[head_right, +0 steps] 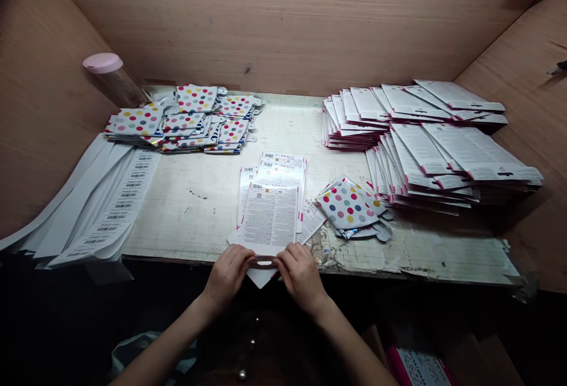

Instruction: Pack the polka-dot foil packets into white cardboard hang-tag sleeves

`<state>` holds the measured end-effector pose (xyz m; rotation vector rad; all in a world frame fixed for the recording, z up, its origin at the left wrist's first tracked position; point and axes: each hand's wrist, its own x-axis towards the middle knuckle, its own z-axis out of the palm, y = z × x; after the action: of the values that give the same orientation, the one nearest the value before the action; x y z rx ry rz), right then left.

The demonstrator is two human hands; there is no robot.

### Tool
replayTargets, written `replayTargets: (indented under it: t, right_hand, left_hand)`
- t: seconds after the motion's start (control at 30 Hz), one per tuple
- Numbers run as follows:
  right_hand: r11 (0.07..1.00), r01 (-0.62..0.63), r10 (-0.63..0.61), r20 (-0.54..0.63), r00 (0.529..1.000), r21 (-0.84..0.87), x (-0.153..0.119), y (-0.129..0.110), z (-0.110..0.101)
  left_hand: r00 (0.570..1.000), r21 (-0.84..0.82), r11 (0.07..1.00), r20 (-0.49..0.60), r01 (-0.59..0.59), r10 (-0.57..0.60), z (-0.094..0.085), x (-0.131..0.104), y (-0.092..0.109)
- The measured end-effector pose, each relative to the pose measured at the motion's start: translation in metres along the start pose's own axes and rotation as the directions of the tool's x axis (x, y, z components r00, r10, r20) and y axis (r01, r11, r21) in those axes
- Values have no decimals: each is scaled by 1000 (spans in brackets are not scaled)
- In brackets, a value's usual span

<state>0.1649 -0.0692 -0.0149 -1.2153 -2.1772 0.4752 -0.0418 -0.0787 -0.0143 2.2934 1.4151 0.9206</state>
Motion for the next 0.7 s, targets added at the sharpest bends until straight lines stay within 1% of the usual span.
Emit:
replayTargets:
  t: [0.07, 0.1, 0.17, 0.23, 0.27, 0.33, 0.4, 0.43, 0.5, 0.57, 0.6, 0.63, 0.7]
  right_hand:
    - [995, -86, 90, -58, 994, 55, 1, 0, 7]
    - [993, -106, 111, -94, 989, 50, 0, 0, 10]
    - [993, -108, 101, -170, 980, -37, -4, -3, 15]
    - [981, -77, 37, -216, 976, -179, -8, -6, 18]
    - [969, -58, 4, -220, 976, -239, -10, -9, 19]
    - [951, -33, -29, -197, 980, -307, -12, -15, 19]
    - [945, -7, -47, -157, 986, -328, -10, -21, 19]
    - [943, 12, -62, -141, 988, -334, -7, -23, 19]
    - [931, 49, -106, -139, 985, -361, 1, -27, 20]
    - [907, 64, -155, -188, 970, -416, 12, -28, 19]
    - [894, 57, -175, -228, 958, -445, 17, -28, 18]
    - [882, 51, -197, -268, 943, -468, 23, -27, 16]
    - [879, 52, -237, -340, 910, -474, 31, -23, 8]
  left_hand:
    - [995, 52, 996, -63, 77, -73, 5, 3, 1]
    - [988, 96, 987, -96, 128, -118, 6, 4, 2]
    - [961, 208, 944, -156, 257, -227, 5, 4, 2]
    - [930, 301, 881, -166, 366, -329, 0, 1, 2]
    - [917, 328, 856, -147, 399, -371, -4, -1, 2]
    - [902, 344, 838, -71, 423, -426, -11, -4, 0]
    - [888, 294, 850, 14, 437, -461, -18, -3, -1]
    - [878, 234, 861, 54, 452, -476, -20, -2, -2]
    - [867, 54, 881, 157, 470, -473, -25, 5, 0]
    - [880, -137, 892, 283, 431, -382, -33, 14, 4]
    - [890, -190, 900, 325, 393, -320, -40, 17, 6]
    - [898, -203, 920, 363, 336, -248, -50, 19, 7]
    - [944, -59, 972, 258, 227, -205, -76, 18, 6]
